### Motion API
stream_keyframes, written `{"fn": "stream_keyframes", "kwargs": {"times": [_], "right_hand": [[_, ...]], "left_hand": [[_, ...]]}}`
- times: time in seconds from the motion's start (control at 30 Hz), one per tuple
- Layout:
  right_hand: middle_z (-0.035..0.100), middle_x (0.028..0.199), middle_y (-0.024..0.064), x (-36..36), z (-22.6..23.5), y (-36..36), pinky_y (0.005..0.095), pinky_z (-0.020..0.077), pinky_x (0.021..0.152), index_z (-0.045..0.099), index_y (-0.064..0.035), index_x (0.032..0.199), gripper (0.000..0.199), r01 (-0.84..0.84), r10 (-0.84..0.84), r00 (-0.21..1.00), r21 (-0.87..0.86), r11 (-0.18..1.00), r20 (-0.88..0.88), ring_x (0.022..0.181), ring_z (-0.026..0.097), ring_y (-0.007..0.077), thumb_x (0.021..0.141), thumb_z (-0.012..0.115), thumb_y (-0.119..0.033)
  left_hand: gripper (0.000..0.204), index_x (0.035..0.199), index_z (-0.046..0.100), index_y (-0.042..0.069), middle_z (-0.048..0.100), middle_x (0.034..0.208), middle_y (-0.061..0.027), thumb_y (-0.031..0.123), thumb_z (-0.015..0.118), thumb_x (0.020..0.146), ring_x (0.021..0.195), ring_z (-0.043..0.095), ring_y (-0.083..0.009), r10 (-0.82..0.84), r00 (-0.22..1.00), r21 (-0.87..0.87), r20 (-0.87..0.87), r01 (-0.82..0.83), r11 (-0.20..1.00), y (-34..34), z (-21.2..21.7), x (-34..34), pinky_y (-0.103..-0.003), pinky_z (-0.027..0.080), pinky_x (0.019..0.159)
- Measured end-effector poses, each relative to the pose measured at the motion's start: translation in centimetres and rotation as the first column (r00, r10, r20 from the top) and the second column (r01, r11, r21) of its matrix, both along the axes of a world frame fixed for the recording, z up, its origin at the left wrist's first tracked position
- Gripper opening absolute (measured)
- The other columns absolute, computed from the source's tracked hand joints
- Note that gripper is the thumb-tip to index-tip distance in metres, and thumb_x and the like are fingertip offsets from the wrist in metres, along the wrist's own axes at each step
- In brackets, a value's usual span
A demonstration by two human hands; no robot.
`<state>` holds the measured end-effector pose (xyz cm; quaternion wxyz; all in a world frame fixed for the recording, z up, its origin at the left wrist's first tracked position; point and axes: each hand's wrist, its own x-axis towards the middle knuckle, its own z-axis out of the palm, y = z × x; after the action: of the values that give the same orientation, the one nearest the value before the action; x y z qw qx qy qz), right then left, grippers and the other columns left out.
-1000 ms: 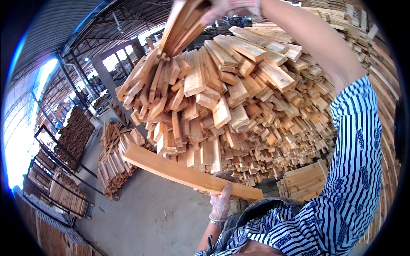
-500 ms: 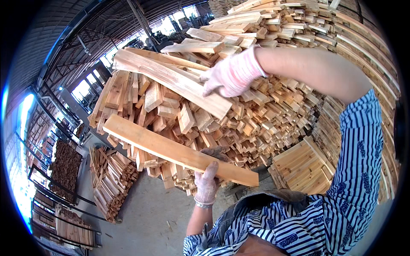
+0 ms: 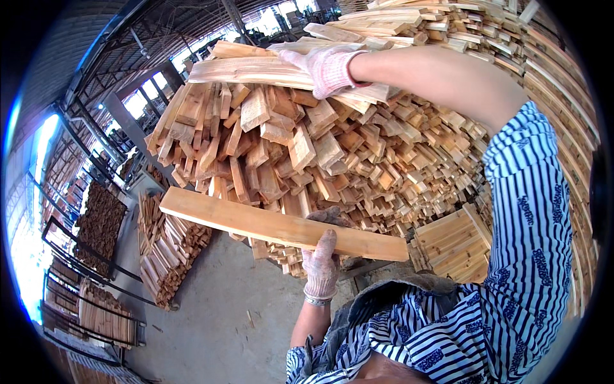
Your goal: The person picks up groups of wooden planks from a large pile and stacks them neatly onto a wooden frame on the floor.
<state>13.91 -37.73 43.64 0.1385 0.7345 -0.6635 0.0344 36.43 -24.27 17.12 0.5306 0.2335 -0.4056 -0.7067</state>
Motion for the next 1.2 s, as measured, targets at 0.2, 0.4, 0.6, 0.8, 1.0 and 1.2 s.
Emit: {"fn": "stream_keyframes", "kwargs": {"times": [0.2, 0.4, 0.6, 0.8, 1.0, 1.2], "right_hand": [[0.06, 0.118, 0.0192, -2.3, 2.6, 3.6, 0.027, 0.0495, 0.049, 0.011, -0.0134, 0.161, 0.11, 0.121, -0.19, 0.896, 0.191, 0.974, 0.401, 0.066, 0.056, 0.0213, 0.074, 0.076, 0.002], [0.045, 0.145, 0.0283, -7.3, -3.8, 18.7, 0.0463, 0.0563, 0.094, 0.012, -0.0082, 0.161, 0.121, -0.22, 0.082, 0.332, -0.007, 0.976, 0.94, 0.119, 0.056, 0.0326, 0.067, 0.088, -0.012], [0.055, 0.134, 0.02, -6.6, -18.4, 32.1, 0.0392, 0.0489, 0.103, 0.034, -0.0005, 0.148, 0.103, -0.15, 0.069, 0.458, 0.0, 0.989, 0.887, 0.122, 0.057, 0.0304, 0.068, 0.089, -0.034], [0.066, 0.117, 0.0197, -12.1, -28.0, 41.0, 0.0381, 0.0534, 0.093, 0.046, 0.0024, 0.138, 0.086, 0.136, -0.071, 0.509, 0.002, 0.991, 0.858, 0.11, 0.066, 0.0313, 0.073, 0.087, -0.035], [0.058, 0.135, 0.0132, -15.6, -32.4, 48.9, 0.0362, 0.0466, 0.103, 0.037, -0.0019, 0.149, 0.089, 0.233, 0.05, -0.086, -0.029, 0.972, 0.995, 0.12, 0.055, 0.0216, 0.076, 0.085, -0.022], [0.066, 0.121, 0.0202, -21.4, -43.6, 57.6, 0.0386, 0.0527, 0.095, 0.045, -0.0033, 0.139, 0.088, 0.606, -0.395, 0.186, 0.212, 0.767, 0.9, 0.111, 0.066, 0.0314, 0.072, 0.087, -0.042]], "left_hand": [[0.051, 0.135, 0.047, 0.003, 0.061, 0.117, -0.0113, 0.013, 0.067, 0.089, 0.106, 0.062, -0.0231, -0.114, 0.993, -0.075, -0.039, 0.111, 0.991, 1.4, 0.9, -1.6, -0.04, 0.053, 0.097], [0.062, 0.141, 0.043, 0.004, 0.059, 0.119, -0.0101, 0.019, 0.073, 0.089, 0.108, 0.06, -0.0208, -0.253, 0.964, -0.15, 0.077, 0.262, 0.953, 2.1, 0.8, -4.2, -0.038, 0.051, 0.098], [0.067, 0.134, 0.052, 0.0, 0.066, 0.113, -0.011, 0.032, 0.082, 0.083, 0.101, 0.065, -0.0212, -0.479, 0.875, -0.188, 0.069, 0.483, 0.855, 5.8, 1.0, -10.0, -0.034, 0.055, 0.089], [0.074, 0.134, 0.052, -0.003, 0.065, 0.121, -0.0138, 0.031, 0.086, 0.078, 0.106, 0.065, -0.0233, -0.625, 0.734, -0.064, 0.268, 0.66, 0.748, 14.1, -0.8, -18.7, -0.035, 0.058, 0.09], [0.03, 0.116, 0.07, 0.003, 0.073, 0.11, -0.0093, 0.025, 0.068, 0.095, 0.092, 0.072, -0.0204, -0.525, 0.603, -0.547, 0.601, 0.789, 0.281, 17.8, -8.2, -27.2, -0.032, 0.061, 0.082], [0.03, 0.121, 0.068, 0.0, 0.071, 0.117, -0.0142, 0.015, 0.066, 0.095, 0.11, 0.068, -0.0231, -0.804, 0.215, -0.057, 0.555, 0.974, 0.221, 23.9, -16.9, -35.1, -0.037, 0.056, 0.097]]}}
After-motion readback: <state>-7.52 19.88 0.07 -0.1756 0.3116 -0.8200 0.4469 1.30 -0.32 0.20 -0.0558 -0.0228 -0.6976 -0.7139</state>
